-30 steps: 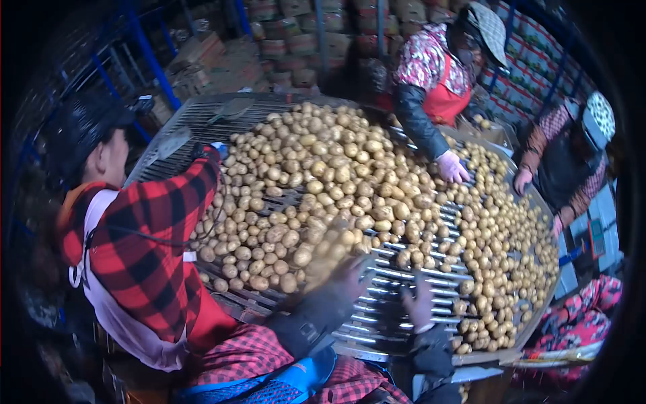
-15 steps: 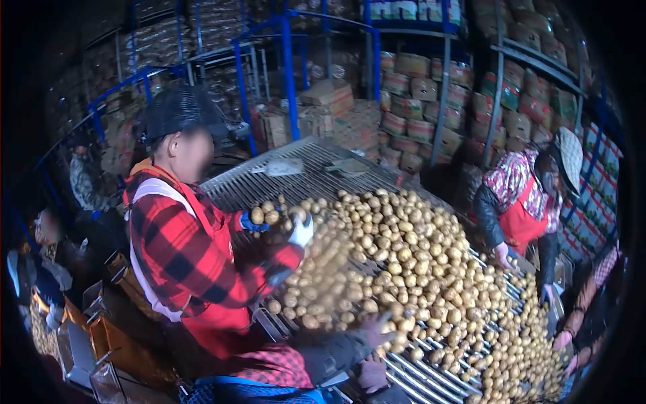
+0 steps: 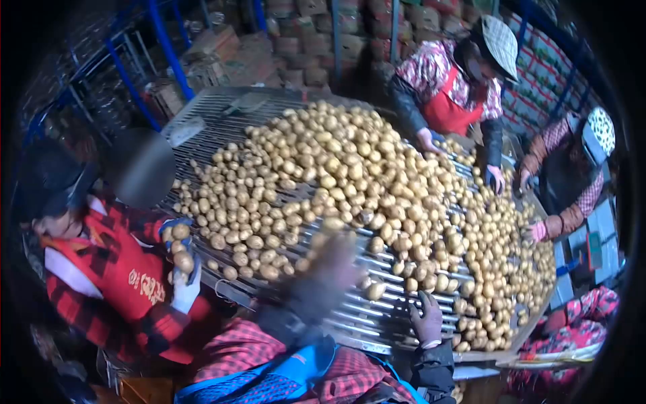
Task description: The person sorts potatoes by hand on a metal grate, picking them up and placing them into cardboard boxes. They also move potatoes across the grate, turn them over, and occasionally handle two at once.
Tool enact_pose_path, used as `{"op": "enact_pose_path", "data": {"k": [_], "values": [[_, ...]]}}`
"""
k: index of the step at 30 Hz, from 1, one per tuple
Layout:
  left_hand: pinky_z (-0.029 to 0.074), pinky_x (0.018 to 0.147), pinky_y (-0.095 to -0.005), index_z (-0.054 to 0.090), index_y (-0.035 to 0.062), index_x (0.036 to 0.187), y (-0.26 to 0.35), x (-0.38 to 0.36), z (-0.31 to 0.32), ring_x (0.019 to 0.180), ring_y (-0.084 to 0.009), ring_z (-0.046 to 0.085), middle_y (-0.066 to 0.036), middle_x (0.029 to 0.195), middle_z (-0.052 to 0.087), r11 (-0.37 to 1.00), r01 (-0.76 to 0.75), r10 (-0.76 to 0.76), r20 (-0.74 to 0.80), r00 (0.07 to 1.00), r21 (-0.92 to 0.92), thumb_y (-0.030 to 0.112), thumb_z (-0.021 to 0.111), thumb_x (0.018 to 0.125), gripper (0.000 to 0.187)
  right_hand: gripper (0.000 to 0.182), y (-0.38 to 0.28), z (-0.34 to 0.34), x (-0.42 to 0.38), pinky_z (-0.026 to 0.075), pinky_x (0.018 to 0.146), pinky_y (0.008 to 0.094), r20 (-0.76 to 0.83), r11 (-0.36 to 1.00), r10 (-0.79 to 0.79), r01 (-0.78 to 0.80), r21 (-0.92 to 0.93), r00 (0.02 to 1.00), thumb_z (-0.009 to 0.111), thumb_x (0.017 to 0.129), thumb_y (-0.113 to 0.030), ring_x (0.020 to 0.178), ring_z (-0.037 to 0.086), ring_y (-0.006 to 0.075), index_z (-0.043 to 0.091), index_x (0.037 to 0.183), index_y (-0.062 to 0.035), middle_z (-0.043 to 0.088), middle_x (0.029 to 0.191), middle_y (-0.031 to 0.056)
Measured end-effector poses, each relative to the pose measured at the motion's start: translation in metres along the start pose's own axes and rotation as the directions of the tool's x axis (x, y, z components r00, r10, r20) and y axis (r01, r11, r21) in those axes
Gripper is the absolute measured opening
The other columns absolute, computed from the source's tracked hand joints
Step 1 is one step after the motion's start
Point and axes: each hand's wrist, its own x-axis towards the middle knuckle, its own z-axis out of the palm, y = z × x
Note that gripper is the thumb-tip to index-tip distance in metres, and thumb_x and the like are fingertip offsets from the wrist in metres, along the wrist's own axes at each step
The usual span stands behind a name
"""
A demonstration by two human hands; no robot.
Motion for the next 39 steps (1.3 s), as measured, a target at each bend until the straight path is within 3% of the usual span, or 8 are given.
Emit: {"op": "enact_pose_path", "data": {"k": [6,7,9,14,15,25,29,39], "values": [[0.021,0.108,-0.0653,0.033,0.0141,0.149,-0.167,-0.023,-0.029,0.139,-0.0506,0.017,-0.027,0.153,0.024,0.815,0.55,-0.491,-0.288,0.822,0.183,0.064,0.056,0.083,0.086,0.039,0.022,0.009,-0.087,0.046,0.09,0.0437,-0.209,0.986,0.15,-0.132,0.098,0.966,0.068,0.081,-0.014,0.103,0.059,0.0366,0.061,0.118,-0.0018,0.063,0.111,0.0192],[0.024,0.108,-0.064,0.032,0.0155,0.148,-0.234,-0.04,-0.001,0.139,-0.0494,0.017,-0.027,0.152,0.023,0.519,0.138,0.165,-0.257,0.952,0.844,0.064,0.059,0.08,0.088,0.039,0.026,0.016,-0.094,0.047,0.087,0.0438,-0.196,0.979,0.196,-0.178,0.102,0.961,0.068,0.081,-0.016,0.1,0.06,0.0364,0.061,0.117,-0.0018,0.063,0.108,0.0185],[0.025,0.107,-0.0647,0.036,0.013,0.146,-0.144,-0.025,-0.025,0.137,-0.051,0.015,-0.028,0.15,0.024,0.786,0.508,-0.471,-0.19,0.861,0.352,0.062,0.063,0.079,0.088,0.039,0.02,0.021,-0.097,0.047,0.082,0.0437,-0.097,0.972,0.228,-0.233,-0.043,0.969,0.068,0.081,-0.02,0.093,0.061,0.0358,0.062,0.115,-0.002,0.065,0.102,0.0177],[0.022,0.112,-0.0613,0.026,0.0154,0.15,-0.032,0.032,0.01,0.139,-0.0535,0.007,-0.029,0.153,0.008,0.921,0.342,-0.378,0.207,0.902,0.188,0.067,0.057,0.083,0.09,0.039,0.013,0.021,-0.094,0.047,0.079,0.0439,-0.217,0.965,0.199,-0.229,-0.123,0.956,0.07,0.08,-0.022,0.09,0.062,0.0342,0.063,0.113,-0.0038,0.066,0.1,0.015],[0.024,0.111,-0.0624,0.025,0.0149,0.15,-0.008,0.038,0.003,0.138,-0.0531,0.013,-0.025,0.151,0.016,0.908,-0.169,-0.037,0.474,0.88,0.384,0.063,0.059,0.083,0.089,0.039,0.011,0.02,-0.093,0.047,0.079,0.0436,-0.205,0.961,0.209,-0.239,-0.138,0.956,0.07,0.08,-0.022,0.09,0.062,0.034,0.063,0.113,-0.0038,0.066,0.1,0.015],[0.015,0.118,-0.0524,0.016,0.0215,0.154,0.036,0.053,0.094,0.145,-0.0414,0.013,-0.023,0.157,0.014,0.964,-0.264,0.215,0.462,0.86,0.042,0.062,0.056,0.084,0.091,0.034,0.018,0.027,-0.096,0.048,0.079,0.0416,-0.217,0.955,0.255,-0.281,-0.099,0.942,0.07,0.08,-0.022,0.087,0.063,0.0316,0.065,0.11,-0.0064,0.067,0.096,0.0129],[0.038,0.102,-0.0505,0.049,0.0003,0.131,-0.092,0.077,0.051,0.119,-0.0409,0.047,-0.026,0.123,0.053,0.983,-0.179,0.182,-0.42,0.889,0.046,0.046,0.077,0.075,0.078,0.034,0.015,0.025,-0.095,0.049,0.079,0.0421,-0.216,0.957,0.218,-0.252,-0.142,0.952,0.071,0.079,-0.02,0.088,0.064,0.0318,0.065,0.11,-0.0069,0.067,0.095,0.0129],[0.026,0.109,-0.0561,0.027,0.0153,0.151,-0.122,0.138,0.061,0.132,-0.0443,0.035,-0.024,0.144,0.037,0.969,-0.186,0.19,-0.007,0.982,0.164,0.067,0.067,0.073,0.101,0.038,0.002,0.011,-0.086,0.048,0.075,0.0447,-0.168,0.957,0.247,-0.268,-0.112,0.954,0.071,0.076,-0.02,0.085,0.061,0.0338,0.063,0.111,-0.007,0.064,0.093,0.0127]]}}
